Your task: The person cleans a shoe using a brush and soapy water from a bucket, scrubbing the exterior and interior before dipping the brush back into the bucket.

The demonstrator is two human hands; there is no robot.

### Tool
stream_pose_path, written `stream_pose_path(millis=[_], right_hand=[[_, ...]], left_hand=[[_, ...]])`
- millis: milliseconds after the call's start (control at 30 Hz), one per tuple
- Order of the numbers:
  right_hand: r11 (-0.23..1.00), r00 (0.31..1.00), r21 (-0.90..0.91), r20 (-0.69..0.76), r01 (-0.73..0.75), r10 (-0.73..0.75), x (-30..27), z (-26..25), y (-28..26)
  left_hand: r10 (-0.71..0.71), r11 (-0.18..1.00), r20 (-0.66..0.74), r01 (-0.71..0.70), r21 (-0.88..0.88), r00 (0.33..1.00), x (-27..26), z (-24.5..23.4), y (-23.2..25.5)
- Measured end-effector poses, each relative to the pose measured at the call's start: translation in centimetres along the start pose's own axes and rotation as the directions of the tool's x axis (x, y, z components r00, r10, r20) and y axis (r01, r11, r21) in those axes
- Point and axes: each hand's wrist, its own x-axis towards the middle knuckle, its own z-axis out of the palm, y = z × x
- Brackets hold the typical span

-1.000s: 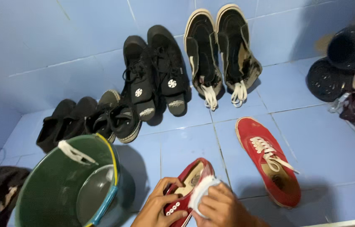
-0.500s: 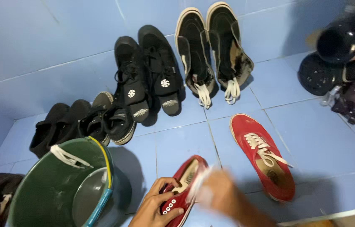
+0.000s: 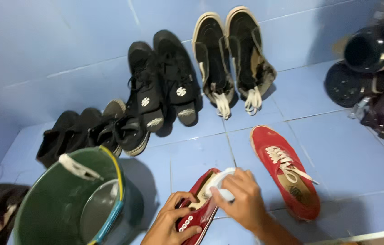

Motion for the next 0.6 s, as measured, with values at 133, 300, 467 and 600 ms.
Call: stream_pose_path(millis=[133,300,467,600], right_hand=[[0.976,0.975,0.055,0.054,0.212,-0.215,0.2,0.8,-2.2],[0.972,0.983,-0.143,0.022,0.184,-0.183,0.0,1.3,-3.4],[0.983,0.987,-0.178,-0.164,-0.031,0.002,1.5,-1.3,-0.2],[0.952,0.944,-0.193,-0.276,-0.237,0.179,1.8,-4.5,0.4]], left_hand=[[-0.014,0.999,0.002,0.014,-0.052,1.0,0.0,-0.3,-0.4],[-0.08,0.996,-0.004,0.08,-0.038,0.997,0.1,-0.4,1.7],[-0.073,0.996,0.041,0.075,-0.048,0.996,0.3,-0.6,1.5],[0.063,0.998,0.063,-0.062,-0.012,0.996,1.0,-2.2,2.9]])
